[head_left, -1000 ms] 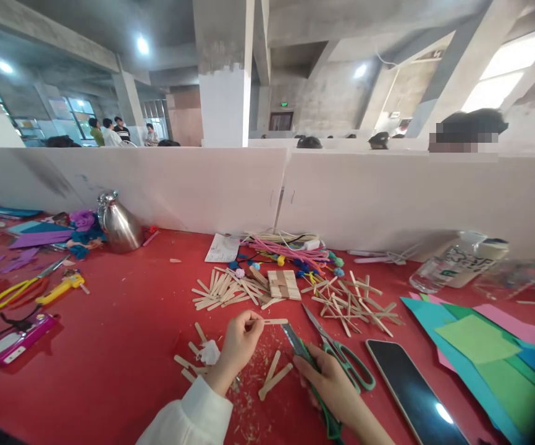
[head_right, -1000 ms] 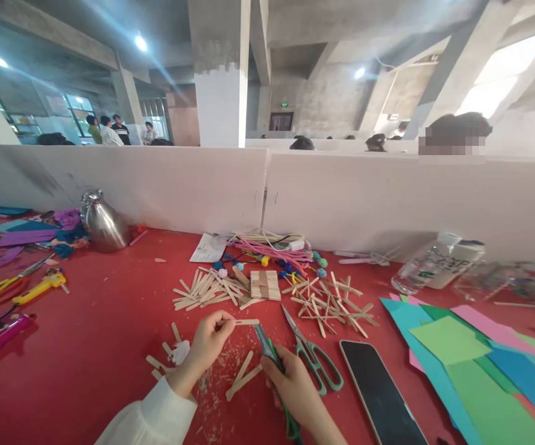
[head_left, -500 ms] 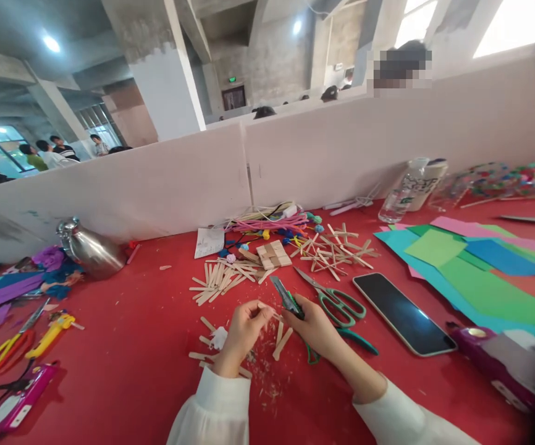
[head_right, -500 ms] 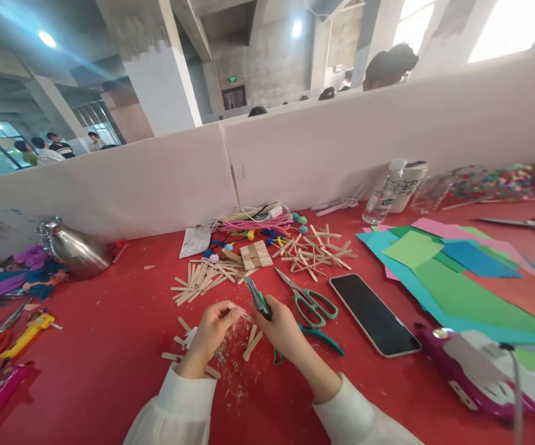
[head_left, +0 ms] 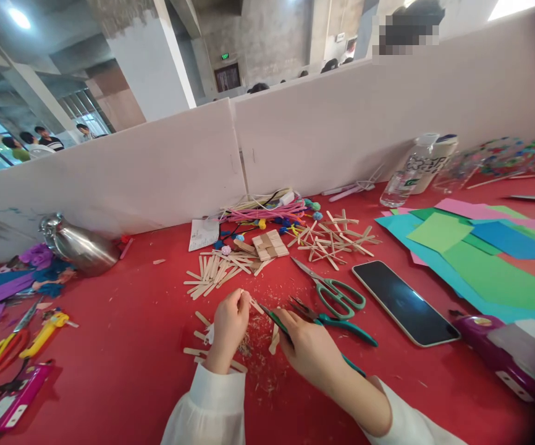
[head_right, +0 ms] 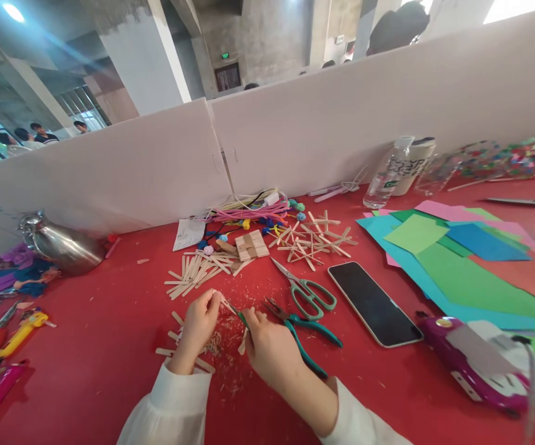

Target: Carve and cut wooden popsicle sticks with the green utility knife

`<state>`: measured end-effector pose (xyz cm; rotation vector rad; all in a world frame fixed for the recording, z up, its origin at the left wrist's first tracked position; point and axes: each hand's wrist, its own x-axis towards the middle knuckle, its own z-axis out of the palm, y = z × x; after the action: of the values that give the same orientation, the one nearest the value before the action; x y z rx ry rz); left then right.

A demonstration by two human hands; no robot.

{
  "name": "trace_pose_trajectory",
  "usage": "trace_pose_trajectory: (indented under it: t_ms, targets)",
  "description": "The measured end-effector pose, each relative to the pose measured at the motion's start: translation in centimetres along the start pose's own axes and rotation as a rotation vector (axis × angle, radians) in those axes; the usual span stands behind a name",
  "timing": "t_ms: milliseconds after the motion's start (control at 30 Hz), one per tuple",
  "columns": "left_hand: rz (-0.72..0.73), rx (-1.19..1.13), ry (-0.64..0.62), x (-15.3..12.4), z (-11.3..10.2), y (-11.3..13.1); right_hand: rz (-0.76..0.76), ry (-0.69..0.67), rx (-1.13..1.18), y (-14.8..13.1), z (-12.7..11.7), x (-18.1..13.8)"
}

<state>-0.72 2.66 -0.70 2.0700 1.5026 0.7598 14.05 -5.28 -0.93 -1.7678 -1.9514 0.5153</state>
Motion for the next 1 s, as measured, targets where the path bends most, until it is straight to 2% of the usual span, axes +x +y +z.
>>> trace_pose_trajectory:
  t_ms: [433, 1000]
  targets:
    - [0.051, 0.047, -0.048, -0.01, 0.03, 0.28, 0.048, -0.096, -0.102, -0.07, -0.68, -0.11]
    - [0.096, 0.027, -0.067, -0.17, 0.06, 0.6, 0.042, -0.153, -0.024, -0.44, -0.87, 0.22]
